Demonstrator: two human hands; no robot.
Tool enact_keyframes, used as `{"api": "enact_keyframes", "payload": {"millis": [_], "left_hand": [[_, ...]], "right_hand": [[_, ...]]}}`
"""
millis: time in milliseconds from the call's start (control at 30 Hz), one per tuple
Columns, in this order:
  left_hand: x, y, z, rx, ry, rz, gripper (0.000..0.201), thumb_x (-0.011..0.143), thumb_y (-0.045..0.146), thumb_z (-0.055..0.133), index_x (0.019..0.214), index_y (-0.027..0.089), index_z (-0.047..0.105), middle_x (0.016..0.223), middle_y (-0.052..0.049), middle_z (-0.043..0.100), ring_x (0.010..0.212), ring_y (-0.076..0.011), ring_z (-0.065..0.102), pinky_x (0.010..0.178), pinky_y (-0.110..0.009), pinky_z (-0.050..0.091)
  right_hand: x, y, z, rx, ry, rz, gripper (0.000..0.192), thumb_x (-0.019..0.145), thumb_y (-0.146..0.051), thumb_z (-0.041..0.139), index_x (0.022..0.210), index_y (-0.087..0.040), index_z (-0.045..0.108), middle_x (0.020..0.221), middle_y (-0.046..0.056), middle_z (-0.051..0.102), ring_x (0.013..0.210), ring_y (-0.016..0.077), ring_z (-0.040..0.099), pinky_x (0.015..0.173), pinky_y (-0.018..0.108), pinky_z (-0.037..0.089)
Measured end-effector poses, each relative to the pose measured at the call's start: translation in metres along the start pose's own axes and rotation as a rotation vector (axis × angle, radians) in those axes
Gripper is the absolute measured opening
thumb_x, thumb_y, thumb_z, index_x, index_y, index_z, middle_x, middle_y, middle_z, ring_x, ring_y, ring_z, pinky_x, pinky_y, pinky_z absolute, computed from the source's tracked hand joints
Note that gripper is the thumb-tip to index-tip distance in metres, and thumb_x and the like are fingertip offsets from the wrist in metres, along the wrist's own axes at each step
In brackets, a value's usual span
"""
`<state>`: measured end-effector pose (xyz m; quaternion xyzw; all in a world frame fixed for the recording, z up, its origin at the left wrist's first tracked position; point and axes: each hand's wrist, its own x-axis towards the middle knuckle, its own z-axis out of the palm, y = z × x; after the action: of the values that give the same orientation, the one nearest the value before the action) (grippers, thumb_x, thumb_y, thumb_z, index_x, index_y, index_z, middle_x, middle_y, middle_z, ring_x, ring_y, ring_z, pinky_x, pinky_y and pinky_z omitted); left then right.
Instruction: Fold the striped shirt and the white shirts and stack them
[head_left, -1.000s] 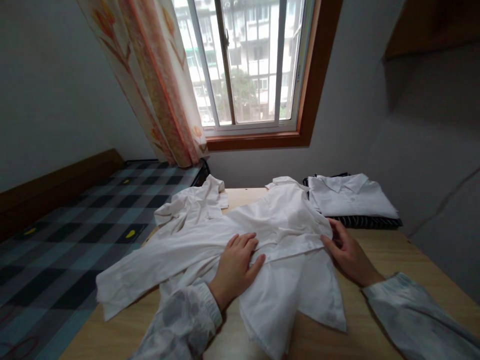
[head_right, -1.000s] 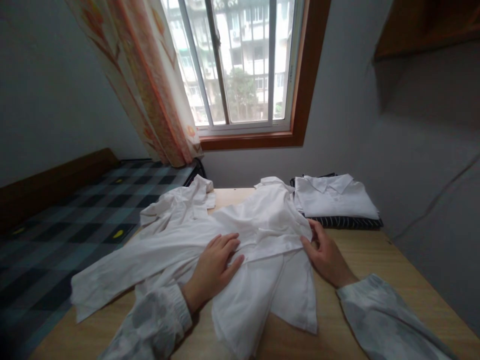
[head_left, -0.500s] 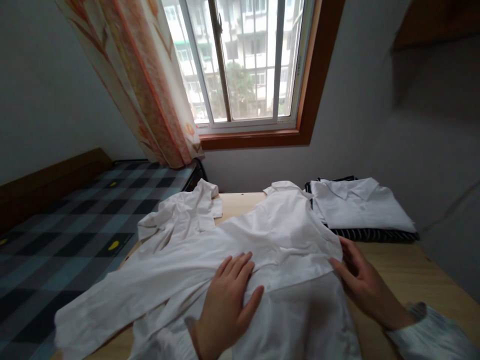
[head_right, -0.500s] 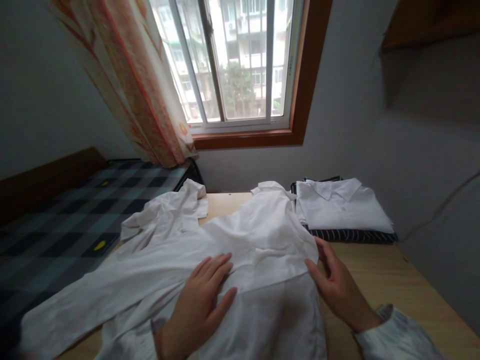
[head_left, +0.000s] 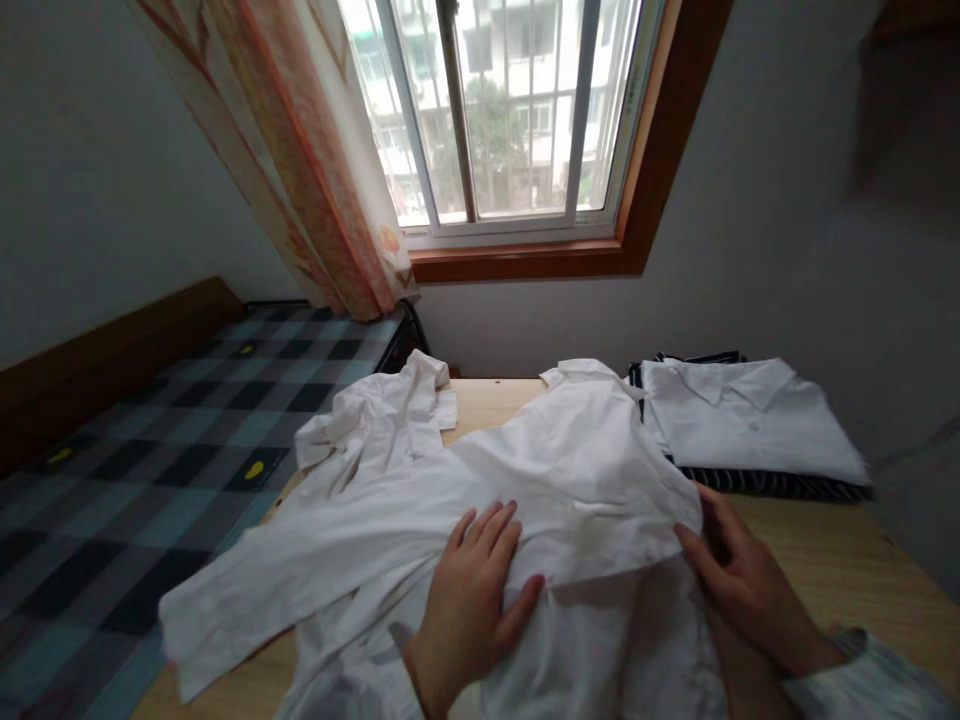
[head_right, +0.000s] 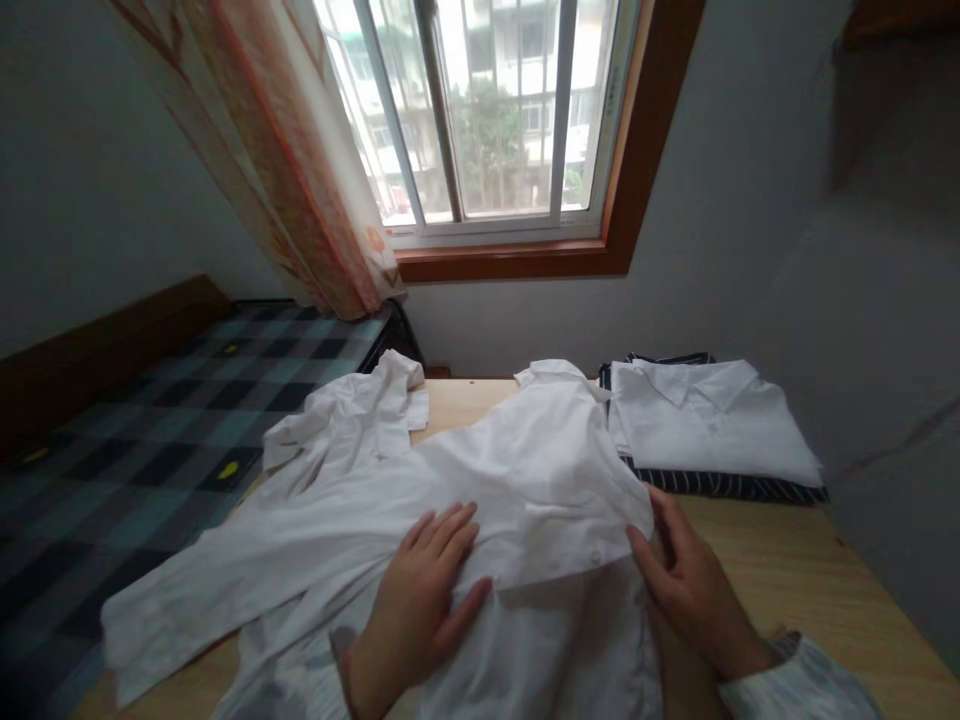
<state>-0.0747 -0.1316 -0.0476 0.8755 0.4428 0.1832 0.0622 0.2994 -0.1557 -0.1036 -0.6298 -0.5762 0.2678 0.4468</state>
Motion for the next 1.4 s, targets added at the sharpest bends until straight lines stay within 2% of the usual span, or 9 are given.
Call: {"api": "enact_keyframes", "payload": {"millis": [133, 300, 367, 567, 800, 1067, 1400], "left_hand": [[-0.002, 0.004, 0.003, -0.009, 0.013, 0.004, 0.038, 0.109, 0.041, 0.064, 0.143, 0.023, 0.069, 0.163, -0.013, 0.067, 0.153, -0.0346, 0.062, 0.131, -0.061, 0.045], [0.000, 0.006, 0.006, -0.012, 0.063, 0.037, 0.031, 0.110, 0.046, 0.065, 0.131, 0.024, 0.073, 0.156, -0.013, 0.072, 0.145, -0.0325, 0.066, 0.128, -0.056, 0.046], [0.001, 0.007, 0.008, -0.010, 0.088, 0.027, 0.031, 0.109, 0.047, 0.066, 0.129, 0.024, 0.075, 0.154, -0.013, 0.073, 0.140, -0.0323, 0.069, 0.125, -0.053, 0.049], [0.003, 0.006, 0.015, -0.008, 0.112, 0.020, 0.030, 0.108, 0.048, 0.068, 0.125, 0.024, 0.076, 0.147, -0.011, 0.076, 0.135, -0.0326, 0.071, 0.119, -0.050, 0.050], [0.004, 0.004, 0.015, 0.001, 0.129, 0.029, 0.028, 0.107, 0.048, 0.068, 0.118, 0.024, 0.075, 0.133, -0.011, 0.079, 0.126, -0.0309, 0.073, 0.114, -0.047, 0.052], [0.003, 0.003, 0.019, 0.011, 0.143, 0.035, 0.027, 0.107, 0.049, 0.069, 0.117, 0.025, 0.075, 0.133, -0.011, 0.078, 0.124, -0.0308, 0.073, 0.113, -0.047, 0.052], [0.001, 0.008, 0.015, 0.022, 0.133, 0.016, 0.025, 0.108, 0.046, 0.069, 0.118, 0.024, 0.073, 0.133, -0.010, 0.079, 0.122, -0.0302, 0.073, 0.112, -0.046, 0.053]], "right_hand": [[0.003, -0.003, -0.002, 0.016, -0.043, -0.080, 0.058, 0.105, -0.053, 0.068, 0.158, -0.033, 0.055, 0.154, 0.011, 0.072, 0.133, 0.0352, 0.075, 0.113, 0.050, 0.063], [0.008, -0.009, -0.002, -0.029, 0.021, -0.173, 0.056, 0.101, -0.047, 0.071, 0.152, -0.028, 0.060, 0.129, 0.009, 0.081, 0.110, 0.0319, 0.079, 0.100, 0.045, 0.065], [0.010, -0.008, -0.002, -0.036, 0.025, -0.194, 0.057, 0.099, -0.046, 0.071, 0.151, -0.026, 0.060, 0.128, 0.010, 0.081, 0.108, 0.0319, 0.078, 0.097, 0.044, 0.065], [0.016, -0.002, 0.001, -0.063, 0.073, -0.222, 0.055, 0.097, -0.046, 0.071, 0.147, -0.025, 0.061, 0.132, 0.012, 0.080, 0.110, 0.0336, 0.077, 0.102, 0.048, 0.062], [0.015, -0.003, 0.003, -0.059, 0.064, -0.295, 0.052, 0.100, -0.050, 0.070, 0.146, -0.028, 0.060, 0.134, 0.012, 0.079, 0.115, 0.0344, 0.077, 0.103, 0.050, 0.062], [0.018, 0.014, 0.001, 0.035, 0.007, -0.264, 0.061, 0.101, -0.053, 0.072, 0.154, -0.029, 0.056, 0.139, 0.011, 0.078, 0.115, 0.0336, 0.078, 0.105, 0.051, 0.064], [0.011, 0.009, 0.001, 0.156, -0.020, -0.191, 0.064, 0.100, -0.054, 0.075, 0.155, -0.030, 0.054, 0.144, 0.012, 0.076, 0.123, 0.0333, 0.078, 0.109, 0.052, 0.064]]}}
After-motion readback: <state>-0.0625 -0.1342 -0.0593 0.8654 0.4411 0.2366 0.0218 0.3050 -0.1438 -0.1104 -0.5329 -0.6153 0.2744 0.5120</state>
